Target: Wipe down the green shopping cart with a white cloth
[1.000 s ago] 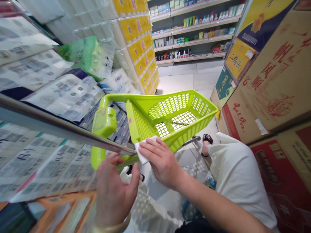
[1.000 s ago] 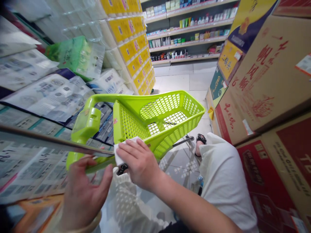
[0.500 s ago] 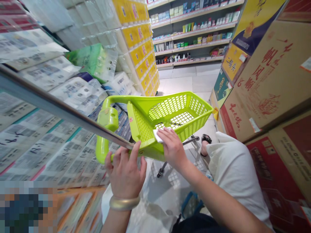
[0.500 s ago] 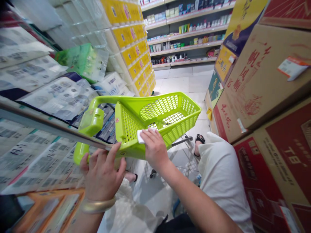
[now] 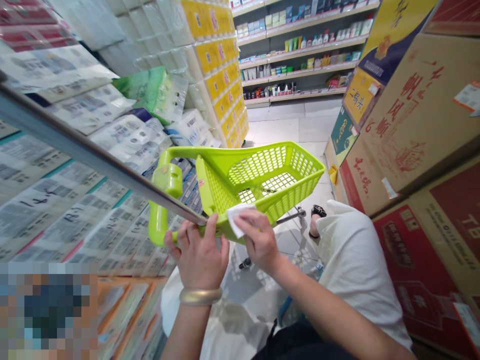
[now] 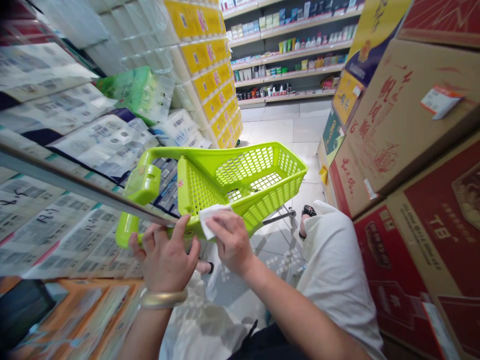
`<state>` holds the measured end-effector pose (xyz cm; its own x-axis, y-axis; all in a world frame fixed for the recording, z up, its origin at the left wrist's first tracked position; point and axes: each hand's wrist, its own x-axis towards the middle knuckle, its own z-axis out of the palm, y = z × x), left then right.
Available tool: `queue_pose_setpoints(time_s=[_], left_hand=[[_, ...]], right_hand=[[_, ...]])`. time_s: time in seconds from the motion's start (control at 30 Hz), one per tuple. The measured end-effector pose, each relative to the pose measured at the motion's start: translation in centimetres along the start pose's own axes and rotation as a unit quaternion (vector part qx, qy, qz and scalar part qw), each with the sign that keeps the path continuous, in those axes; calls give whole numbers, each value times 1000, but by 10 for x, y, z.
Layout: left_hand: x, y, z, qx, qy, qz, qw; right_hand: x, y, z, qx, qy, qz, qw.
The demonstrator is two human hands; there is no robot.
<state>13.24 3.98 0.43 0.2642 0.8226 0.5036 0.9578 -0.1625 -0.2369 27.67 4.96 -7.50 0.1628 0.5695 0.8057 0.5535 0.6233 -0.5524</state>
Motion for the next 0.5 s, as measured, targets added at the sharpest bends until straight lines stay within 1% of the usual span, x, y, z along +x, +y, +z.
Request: queue_pose_setpoints(time_s=[0.07,0.1,0.17,0.23,0.3,0.37,0.43,0.5], left_hand=[[-1,-2,1,0,2,1,1000],[-2,-3,1,0,3,3,1000],[-3,-5,2,0,6,6,1000],[-3,-7,3,0,10,5,1000],[-4,-7,4,1,21,-2,1000],[-4,-7,6,-1,33,-7,999],[-4,-7,7,-7,38,-12,999],[-4,-8,9,-12,35,-14,999]], right_hand=[[-3,-6,4,31,-30,-36,998],[-5,-5,6,33,-36,-41,998],[-7,1,6,16,-31,-32,999],[-8,9,4,-8,-13,-10,1000],[-8,11,4,-13,0,7,1000],[-7,7,6,5,-18,3,1000],[-6,3,8,24,-47,-18,998],[-5,6,8,22,-58,-29,998]])
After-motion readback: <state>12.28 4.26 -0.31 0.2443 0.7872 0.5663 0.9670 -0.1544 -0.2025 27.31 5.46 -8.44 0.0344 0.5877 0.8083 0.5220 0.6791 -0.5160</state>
